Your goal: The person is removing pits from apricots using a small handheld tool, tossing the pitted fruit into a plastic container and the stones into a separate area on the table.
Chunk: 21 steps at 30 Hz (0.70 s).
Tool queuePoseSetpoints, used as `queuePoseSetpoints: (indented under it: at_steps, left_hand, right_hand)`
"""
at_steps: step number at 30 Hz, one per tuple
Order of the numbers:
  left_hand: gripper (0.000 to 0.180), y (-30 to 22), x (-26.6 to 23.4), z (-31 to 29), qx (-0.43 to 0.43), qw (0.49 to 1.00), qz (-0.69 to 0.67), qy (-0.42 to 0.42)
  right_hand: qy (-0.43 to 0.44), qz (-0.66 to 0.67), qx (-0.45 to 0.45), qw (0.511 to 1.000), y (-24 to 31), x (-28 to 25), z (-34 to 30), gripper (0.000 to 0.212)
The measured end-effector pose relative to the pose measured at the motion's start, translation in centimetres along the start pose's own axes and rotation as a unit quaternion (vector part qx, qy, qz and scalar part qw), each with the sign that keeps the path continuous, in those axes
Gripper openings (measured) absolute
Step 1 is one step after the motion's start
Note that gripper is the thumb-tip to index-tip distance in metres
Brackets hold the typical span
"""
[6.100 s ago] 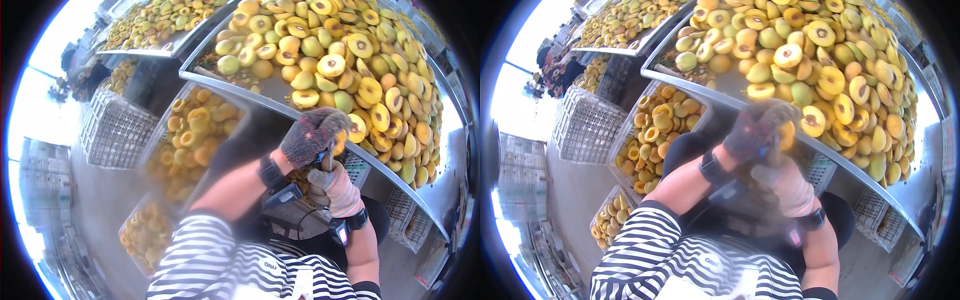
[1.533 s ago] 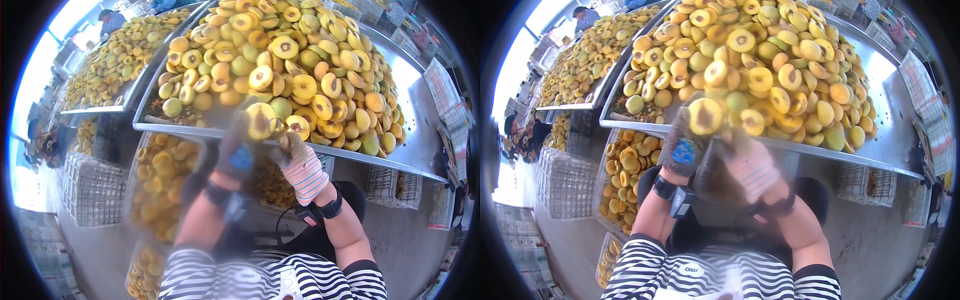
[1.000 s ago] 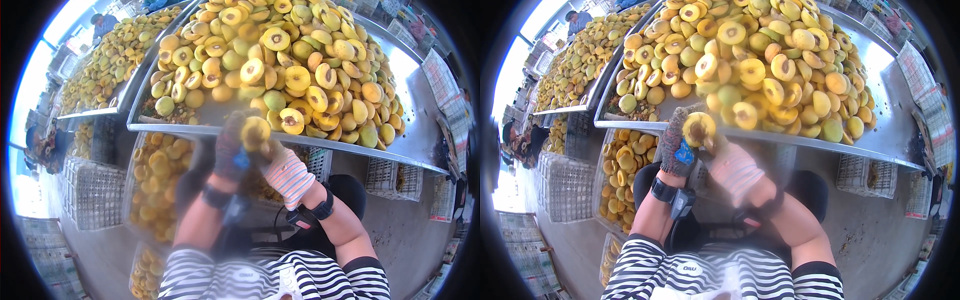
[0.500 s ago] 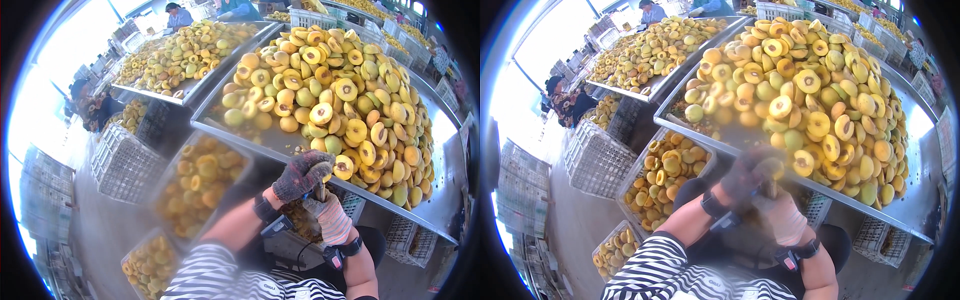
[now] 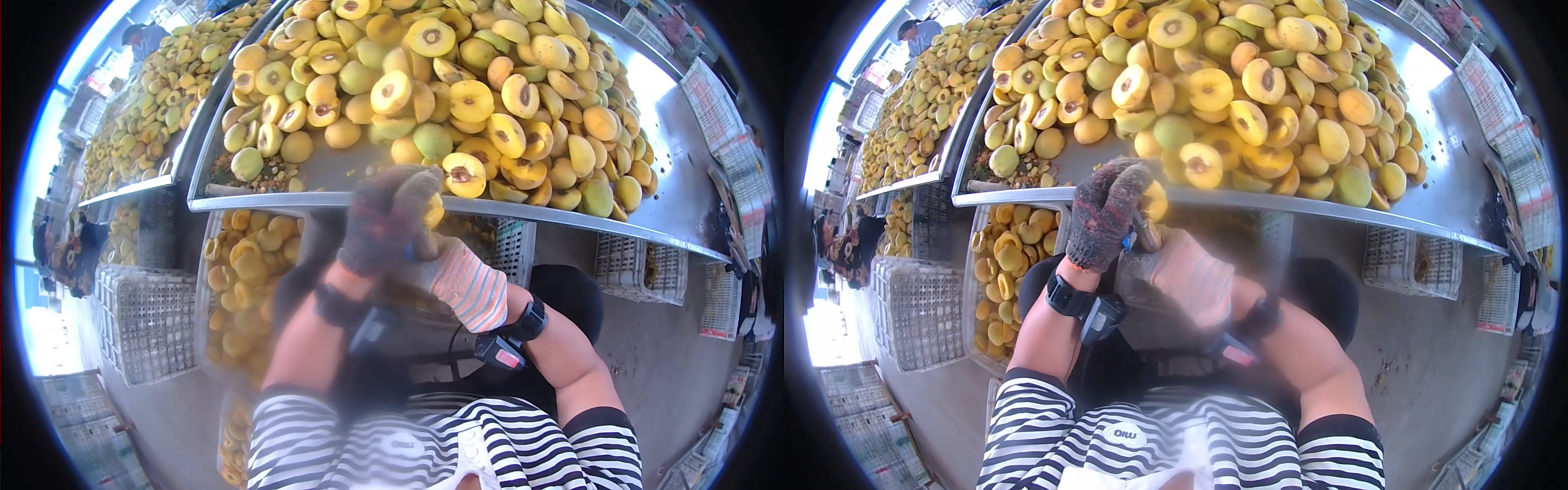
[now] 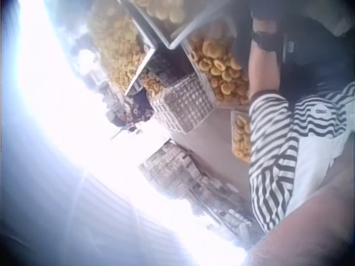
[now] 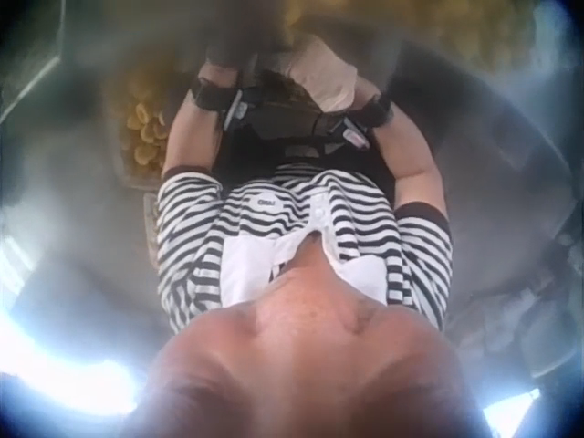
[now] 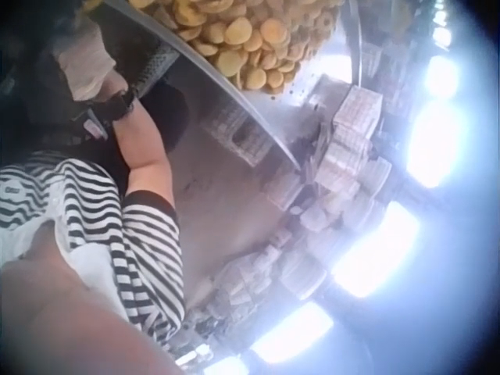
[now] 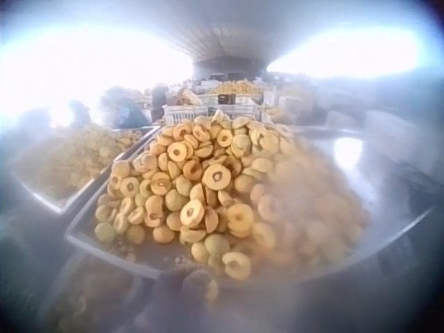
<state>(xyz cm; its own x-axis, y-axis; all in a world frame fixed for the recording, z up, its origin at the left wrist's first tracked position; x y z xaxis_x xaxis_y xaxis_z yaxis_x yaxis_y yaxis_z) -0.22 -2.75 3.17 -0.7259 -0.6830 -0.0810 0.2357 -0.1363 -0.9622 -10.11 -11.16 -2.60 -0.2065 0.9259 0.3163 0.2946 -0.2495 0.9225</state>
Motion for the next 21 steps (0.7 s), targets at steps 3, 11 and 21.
queuePoseSetpoints:
  at_steps: [3,11,21]
  left_hand:
    - [0.023,2.2,0.3,-0.9,-0.048,0.991,-0.108,-0.063]
    - [0.022,2.4,0.2,-0.2,0.081,0.991,0.046,0.098]
    - [0.046,1.8,2.1,-0.1,-0.145,0.880,-0.443,0.095]
  right_hand:
    - [0.019,-0.044,-0.084,0.995,0.5,1.1,-0.1,0.032]
    - [0.052,-0.080,-0.025,0.995,2.6,1.6,-2.5,0.007]
    - [0.076,0.078,0.123,0.986,2.0,-0.9,-5.8,0.020]
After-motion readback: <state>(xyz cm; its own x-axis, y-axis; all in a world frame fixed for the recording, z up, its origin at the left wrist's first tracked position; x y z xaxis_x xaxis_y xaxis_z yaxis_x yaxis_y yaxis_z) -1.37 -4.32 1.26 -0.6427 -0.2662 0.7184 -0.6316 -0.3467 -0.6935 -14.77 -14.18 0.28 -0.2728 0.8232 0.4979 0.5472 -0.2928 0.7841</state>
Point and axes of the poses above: each hand's wrist, its own z-axis towards the middle knuckle, its own x-axis out of the palm, y = z × x, the point moved 3 cm from there along z, towards the middle knuckle, and after that the axes turned 11 degrees about y, right-handed, at the moved point
